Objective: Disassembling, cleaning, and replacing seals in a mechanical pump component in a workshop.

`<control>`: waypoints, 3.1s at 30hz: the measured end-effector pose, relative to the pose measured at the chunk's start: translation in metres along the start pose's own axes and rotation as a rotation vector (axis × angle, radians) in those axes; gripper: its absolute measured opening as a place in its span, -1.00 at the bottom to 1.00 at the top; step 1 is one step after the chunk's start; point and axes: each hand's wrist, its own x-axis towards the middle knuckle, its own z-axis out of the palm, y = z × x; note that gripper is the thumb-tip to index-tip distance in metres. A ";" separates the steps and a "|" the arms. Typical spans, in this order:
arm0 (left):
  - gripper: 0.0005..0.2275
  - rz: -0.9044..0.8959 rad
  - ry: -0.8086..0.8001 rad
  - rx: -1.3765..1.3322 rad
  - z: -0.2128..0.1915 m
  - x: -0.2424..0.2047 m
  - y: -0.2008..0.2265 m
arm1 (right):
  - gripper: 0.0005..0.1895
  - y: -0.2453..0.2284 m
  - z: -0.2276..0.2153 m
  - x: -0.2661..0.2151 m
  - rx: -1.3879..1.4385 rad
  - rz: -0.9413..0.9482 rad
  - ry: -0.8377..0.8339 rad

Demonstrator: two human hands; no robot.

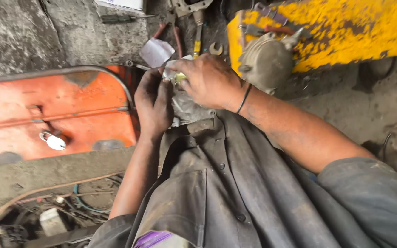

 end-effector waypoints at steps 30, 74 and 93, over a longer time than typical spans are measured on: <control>-0.94 0.090 0.046 -0.286 -0.127 0.061 -0.004 | -0.73 0.073 0.172 -0.025 0.061 0.597 0.411; -0.80 -0.152 -0.201 0.345 -0.038 0.036 -0.020 | -0.56 0.016 0.122 -0.031 1.060 0.572 0.307; -0.66 -0.099 0.130 0.422 -0.092 0.273 -0.139 | -0.67 0.056 0.170 -0.043 0.907 0.601 0.422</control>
